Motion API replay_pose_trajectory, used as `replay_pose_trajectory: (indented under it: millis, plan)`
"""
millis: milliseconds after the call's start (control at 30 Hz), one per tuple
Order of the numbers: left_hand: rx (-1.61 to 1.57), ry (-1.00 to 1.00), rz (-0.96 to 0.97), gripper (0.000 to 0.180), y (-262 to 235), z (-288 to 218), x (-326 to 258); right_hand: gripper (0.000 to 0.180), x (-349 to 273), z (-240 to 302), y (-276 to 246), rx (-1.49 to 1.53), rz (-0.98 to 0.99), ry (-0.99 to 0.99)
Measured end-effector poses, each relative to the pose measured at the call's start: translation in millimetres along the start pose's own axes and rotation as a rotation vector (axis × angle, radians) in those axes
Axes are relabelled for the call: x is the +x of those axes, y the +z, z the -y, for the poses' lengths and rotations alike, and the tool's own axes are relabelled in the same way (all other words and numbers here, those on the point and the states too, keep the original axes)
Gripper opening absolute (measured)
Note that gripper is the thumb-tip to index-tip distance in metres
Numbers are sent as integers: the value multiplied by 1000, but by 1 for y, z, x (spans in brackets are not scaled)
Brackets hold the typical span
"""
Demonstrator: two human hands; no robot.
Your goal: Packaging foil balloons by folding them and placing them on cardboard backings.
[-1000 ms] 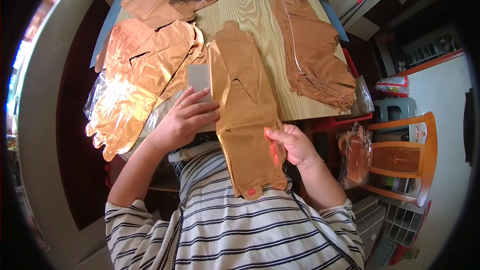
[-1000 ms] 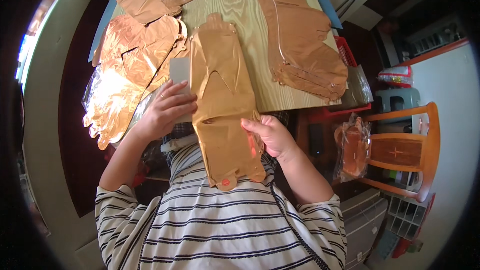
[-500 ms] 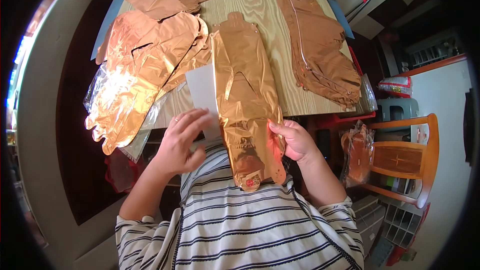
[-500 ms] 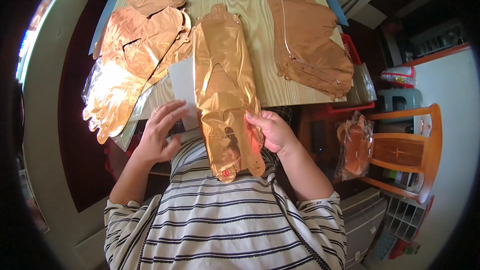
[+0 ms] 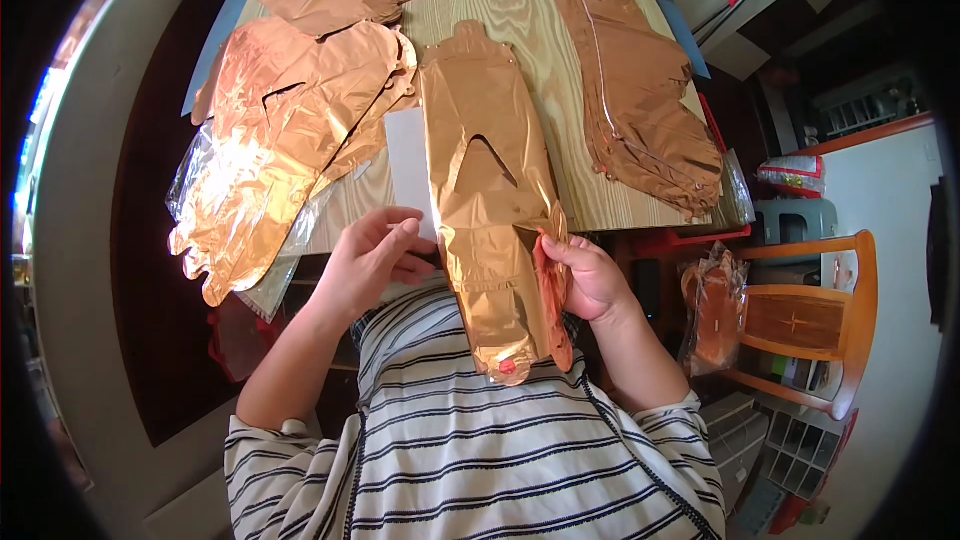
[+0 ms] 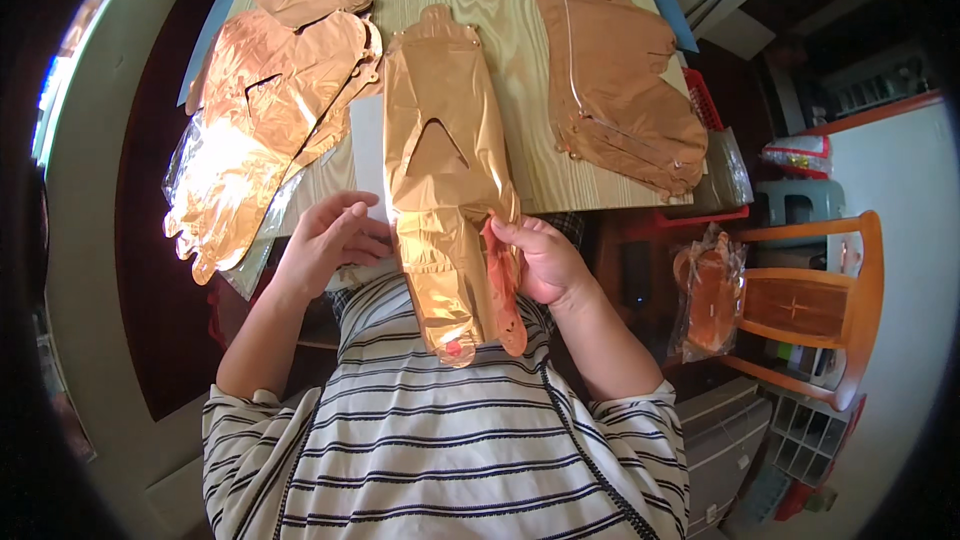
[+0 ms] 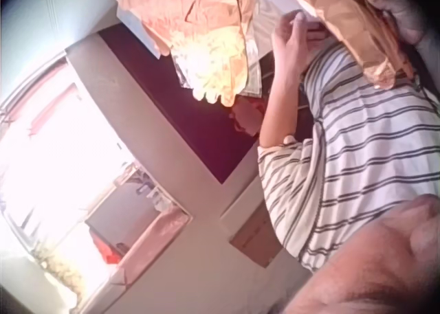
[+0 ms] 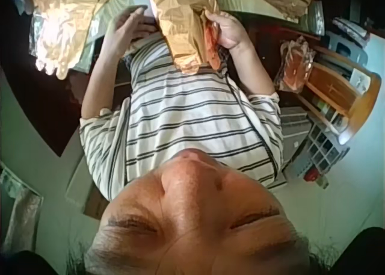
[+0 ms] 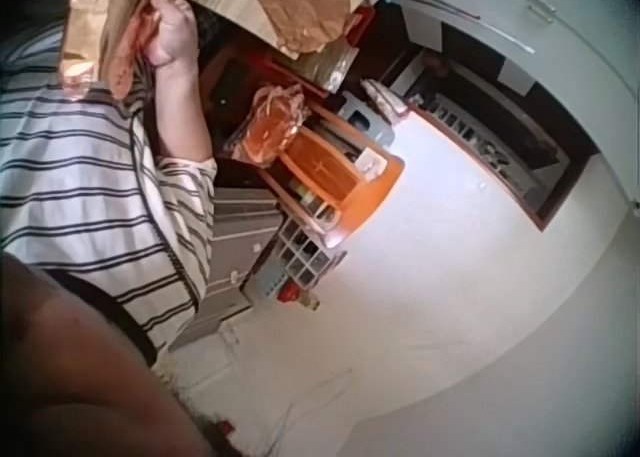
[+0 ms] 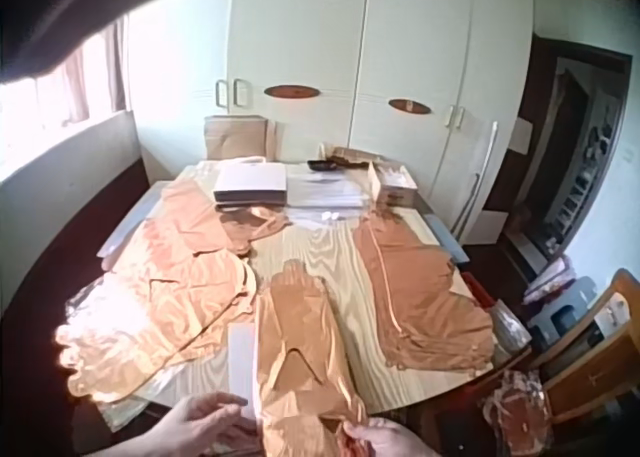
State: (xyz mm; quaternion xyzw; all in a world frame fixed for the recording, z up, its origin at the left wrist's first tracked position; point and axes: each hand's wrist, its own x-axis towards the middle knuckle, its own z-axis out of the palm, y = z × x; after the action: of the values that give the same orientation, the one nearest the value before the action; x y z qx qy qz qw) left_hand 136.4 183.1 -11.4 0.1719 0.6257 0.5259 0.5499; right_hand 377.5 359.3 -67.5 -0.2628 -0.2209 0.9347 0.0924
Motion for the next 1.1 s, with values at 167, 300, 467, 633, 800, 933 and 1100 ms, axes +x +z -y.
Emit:
replay_pose_trajectory:
  millis: [167,300,467,633,800,933,1100]
  plan:
    - [-358,-151,186,28,-1,-5,18,20,1,-1,2,-54,13,37]
    - [-297,-126,100,24,-3,-1,36,22,-3,10,21,-244,-57,46]
    - [-247,-127,58,18,-5,-3,38,27,-11,30,35,-458,-189,-74]
    - [-285,-147,41,13,0,-3,38,25,1,48,29,-497,-172,-15]
    - [-312,-102,31,12,7,-10,33,23,11,56,44,-760,-179,-31]
    - [-297,-77,41,14,0,-1,38,21,16,61,45,-759,-178,13]
    - [-266,-73,34,18,4,-2,39,19,24,66,50,-676,-332,-54]
